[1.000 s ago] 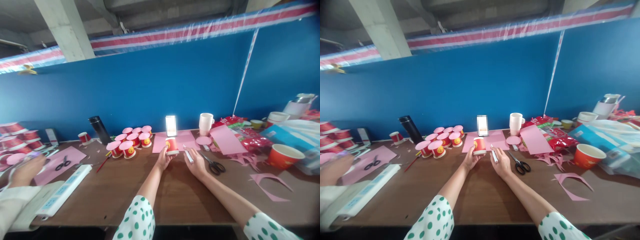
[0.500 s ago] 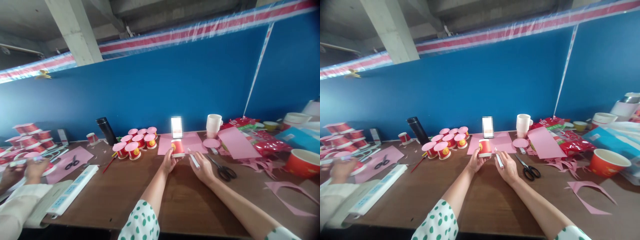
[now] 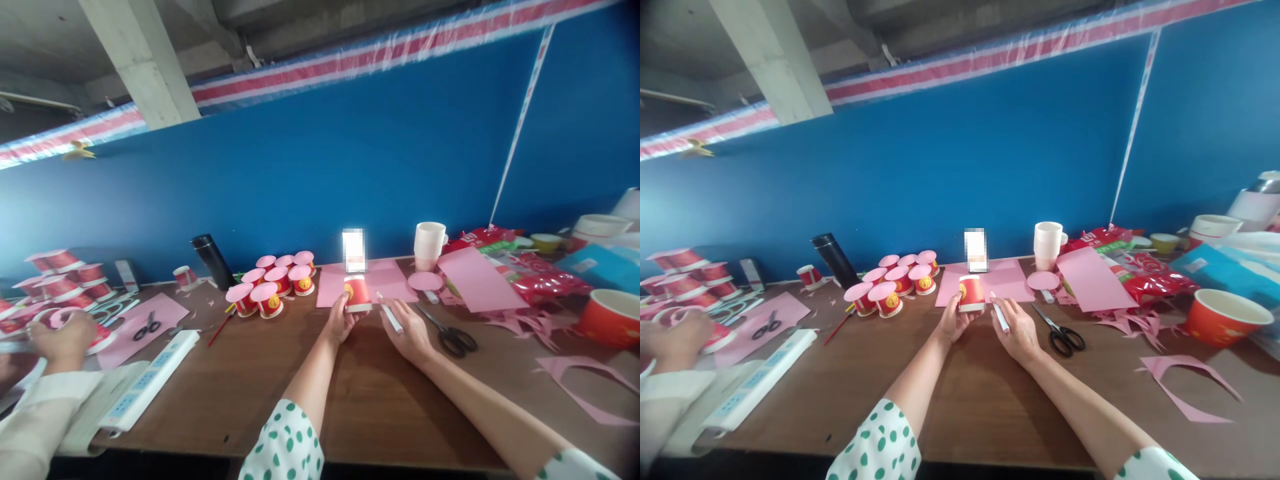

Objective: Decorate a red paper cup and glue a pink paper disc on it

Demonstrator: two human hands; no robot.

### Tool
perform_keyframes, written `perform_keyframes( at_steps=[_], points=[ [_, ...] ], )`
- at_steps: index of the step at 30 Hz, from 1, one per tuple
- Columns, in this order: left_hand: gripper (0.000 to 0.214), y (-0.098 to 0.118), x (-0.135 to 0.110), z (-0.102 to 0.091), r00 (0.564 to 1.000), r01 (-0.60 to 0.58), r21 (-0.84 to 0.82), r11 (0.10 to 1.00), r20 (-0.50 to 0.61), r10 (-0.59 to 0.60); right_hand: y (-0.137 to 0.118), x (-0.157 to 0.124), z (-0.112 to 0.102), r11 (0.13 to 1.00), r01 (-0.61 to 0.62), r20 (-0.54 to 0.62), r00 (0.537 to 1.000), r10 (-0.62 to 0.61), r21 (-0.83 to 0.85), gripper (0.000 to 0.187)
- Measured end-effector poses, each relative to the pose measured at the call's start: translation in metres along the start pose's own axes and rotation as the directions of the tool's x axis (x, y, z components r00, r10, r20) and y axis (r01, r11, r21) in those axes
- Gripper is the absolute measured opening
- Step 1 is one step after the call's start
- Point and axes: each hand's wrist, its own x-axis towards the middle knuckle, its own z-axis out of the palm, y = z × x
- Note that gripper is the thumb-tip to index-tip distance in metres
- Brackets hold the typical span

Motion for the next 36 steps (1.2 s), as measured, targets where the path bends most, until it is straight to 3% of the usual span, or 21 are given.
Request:
perform_keyframes(
  at_steps=[13,23,36],
  points=[
    [0.032,0.0019,0.0003,0.0028,0.999,0.045,-0.002,0.999,-0.027,-0.045,-0.0001,-0.0001,0.0001,1.0,-0.029,0.017,0.999,0.029,0.006,0.028],
    [0.031,0.0016,-0.0014,0.0047,0.999,0.009,-0.02,1.0,-0.043,-0.01,0.0023,-0.0006,0.0002,0.996,-0.05,-0.013,0.999,0.051,0.072,0.026],
    [0.032,0.0005,-0.0003,0.0043,0.999,-0.001,-0.056,0.998,-0.053,-0.002,0.0043,0.0012,0.0011,0.983,-0.081,0.06,0.996,0.072,0.167,0.024]
  ],
)
